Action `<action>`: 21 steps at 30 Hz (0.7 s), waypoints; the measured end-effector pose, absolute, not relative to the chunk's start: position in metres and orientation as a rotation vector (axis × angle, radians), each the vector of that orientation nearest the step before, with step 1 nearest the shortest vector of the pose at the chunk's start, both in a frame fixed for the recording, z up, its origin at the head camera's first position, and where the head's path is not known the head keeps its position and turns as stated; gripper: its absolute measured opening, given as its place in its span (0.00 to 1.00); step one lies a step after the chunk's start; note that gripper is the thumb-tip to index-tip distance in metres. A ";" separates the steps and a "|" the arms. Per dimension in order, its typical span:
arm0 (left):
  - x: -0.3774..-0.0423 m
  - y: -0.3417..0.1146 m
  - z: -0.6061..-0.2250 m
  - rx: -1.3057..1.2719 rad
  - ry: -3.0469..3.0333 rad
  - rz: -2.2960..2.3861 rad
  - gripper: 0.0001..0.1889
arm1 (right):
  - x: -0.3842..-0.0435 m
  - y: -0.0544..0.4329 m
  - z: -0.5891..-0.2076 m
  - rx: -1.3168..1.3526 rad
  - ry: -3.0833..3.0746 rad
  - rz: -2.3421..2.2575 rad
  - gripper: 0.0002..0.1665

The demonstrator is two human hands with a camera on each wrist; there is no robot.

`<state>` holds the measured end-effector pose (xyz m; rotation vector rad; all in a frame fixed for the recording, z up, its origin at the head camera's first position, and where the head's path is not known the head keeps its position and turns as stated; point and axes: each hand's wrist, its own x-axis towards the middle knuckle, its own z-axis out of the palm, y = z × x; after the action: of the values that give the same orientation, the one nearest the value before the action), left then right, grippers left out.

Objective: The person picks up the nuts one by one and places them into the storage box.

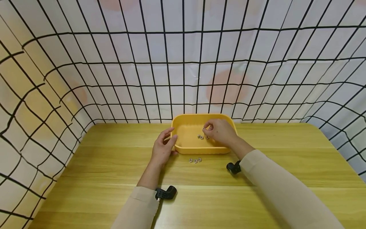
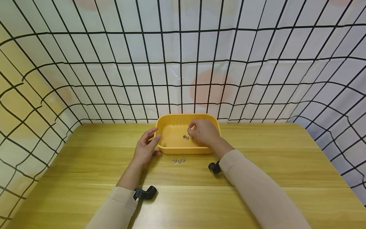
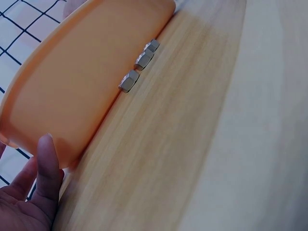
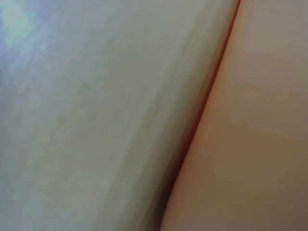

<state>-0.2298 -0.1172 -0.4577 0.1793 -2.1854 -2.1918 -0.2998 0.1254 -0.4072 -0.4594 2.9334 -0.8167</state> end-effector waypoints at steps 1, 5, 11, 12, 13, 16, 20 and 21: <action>-0.230 -0.117 -0.458 0.178 -2.184 -2.194 0.22 | -0.300 0.125 -0.408 -0.456 2.939 -0.819 0.15; -0.230 -0.117 -0.458 0.177 -2.184 -2.194 0.23 | -0.302 0.126 -0.409 -0.462 2.957 -0.856 0.16; -0.230 -0.117 -0.458 0.171 -2.180 -2.196 0.23 | -0.301 0.127 -0.408 -0.488 2.965 -0.888 0.15; -0.230 -0.117 -0.458 0.173 -2.181 -2.196 0.23 | -0.301 0.126 -0.408 -0.485 2.968 -0.891 0.14; -0.230 -0.117 -0.458 0.174 -2.183 -2.196 0.23 | -0.300 0.126 -0.408 -0.481 2.971 -0.893 0.14; -0.230 -0.117 -0.458 0.173 -2.188 -2.192 0.23 | -0.299 0.125 -0.407 -0.463 2.977 -0.902 0.13; -0.230 -0.117 -0.458 0.174 -2.189 -2.191 0.24 | -0.295 0.124 -0.403 -0.462 2.964 -0.924 0.13; -0.230 -0.117 -0.457 0.175 -2.188 -2.192 0.24 | -0.293 0.124 -0.403 -0.462 2.957 -0.930 0.13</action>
<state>-0.2300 -0.1168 -0.4574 0.1755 -2.1884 -2.1921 -0.2931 0.1236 -0.4026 -0.4623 2.9573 -0.9303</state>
